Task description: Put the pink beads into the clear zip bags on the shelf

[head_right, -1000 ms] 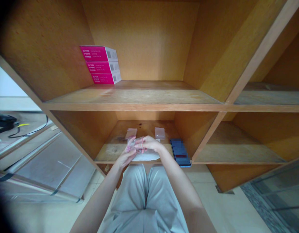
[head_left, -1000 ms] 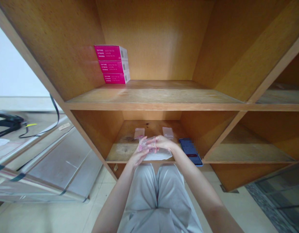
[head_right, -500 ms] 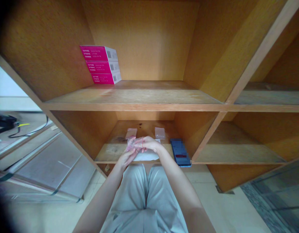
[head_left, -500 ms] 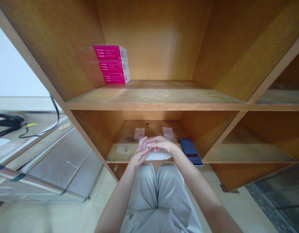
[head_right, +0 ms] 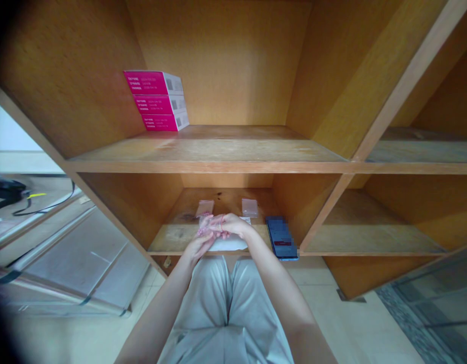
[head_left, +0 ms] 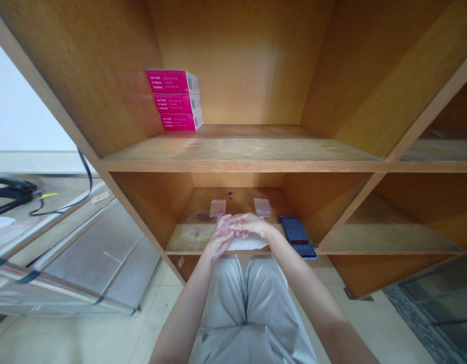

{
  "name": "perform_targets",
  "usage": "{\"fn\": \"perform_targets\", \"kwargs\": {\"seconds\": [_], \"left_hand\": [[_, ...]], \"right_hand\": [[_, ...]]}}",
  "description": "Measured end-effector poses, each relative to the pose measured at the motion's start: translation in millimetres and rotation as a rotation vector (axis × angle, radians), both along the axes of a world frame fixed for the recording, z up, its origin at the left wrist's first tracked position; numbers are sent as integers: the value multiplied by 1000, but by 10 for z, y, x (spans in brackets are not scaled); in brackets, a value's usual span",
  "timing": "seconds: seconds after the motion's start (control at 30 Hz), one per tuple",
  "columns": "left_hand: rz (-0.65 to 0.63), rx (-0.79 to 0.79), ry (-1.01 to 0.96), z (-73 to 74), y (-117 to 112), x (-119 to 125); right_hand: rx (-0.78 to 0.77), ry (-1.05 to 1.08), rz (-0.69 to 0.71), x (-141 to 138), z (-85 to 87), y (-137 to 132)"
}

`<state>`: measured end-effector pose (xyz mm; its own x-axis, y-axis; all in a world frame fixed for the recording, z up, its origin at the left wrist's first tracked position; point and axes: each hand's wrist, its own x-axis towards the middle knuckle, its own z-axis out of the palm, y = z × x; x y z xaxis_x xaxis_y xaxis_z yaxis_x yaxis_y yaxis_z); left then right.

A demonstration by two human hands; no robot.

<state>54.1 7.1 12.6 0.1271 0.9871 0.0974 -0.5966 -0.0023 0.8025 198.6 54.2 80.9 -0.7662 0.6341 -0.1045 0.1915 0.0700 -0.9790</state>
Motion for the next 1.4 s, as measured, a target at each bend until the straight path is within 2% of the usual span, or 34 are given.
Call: {"fn": "perform_targets", "kwargs": {"seconds": [0.1,0.23,0.37,0.43,0.5,0.6,0.67,0.8,1.0,1.27,1.4], "left_hand": [[10,11,-12,-32,34,3],[89,-11,-35,-83,93,-17],[120,-41,-96,-82,131,-96],[116,-50,-114,-60,134,-138],[99,-39,-130,-42,131,-169],[46,-32,-130,-51,132,-192],[29,-39,-120,-78,143,-197],[34,-47,-86,-120,167,-204],[59,-35,12,-109,176,-182],[217,-66,257,-259,305,-54],[226,-54,307,-291,364,8]], "right_hand": [[-12,7,-59,-1,-46,6],[-54,25,-136,30,-76,29],[-116,133,-223,87,-96,69],[-156,233,-350,84,-153,93],[-185,360,-536,39,-258,122],[-157,554,-877,-95,-478,177],[-127,646,-990,-199,-629,217],[-182,762,-1015,-361,-845,278],[-289,849,-962,-442,-968,329],[-177,640,-922,-470,-1103,341],[-103,512,-947,-492,-1123,342]]}}
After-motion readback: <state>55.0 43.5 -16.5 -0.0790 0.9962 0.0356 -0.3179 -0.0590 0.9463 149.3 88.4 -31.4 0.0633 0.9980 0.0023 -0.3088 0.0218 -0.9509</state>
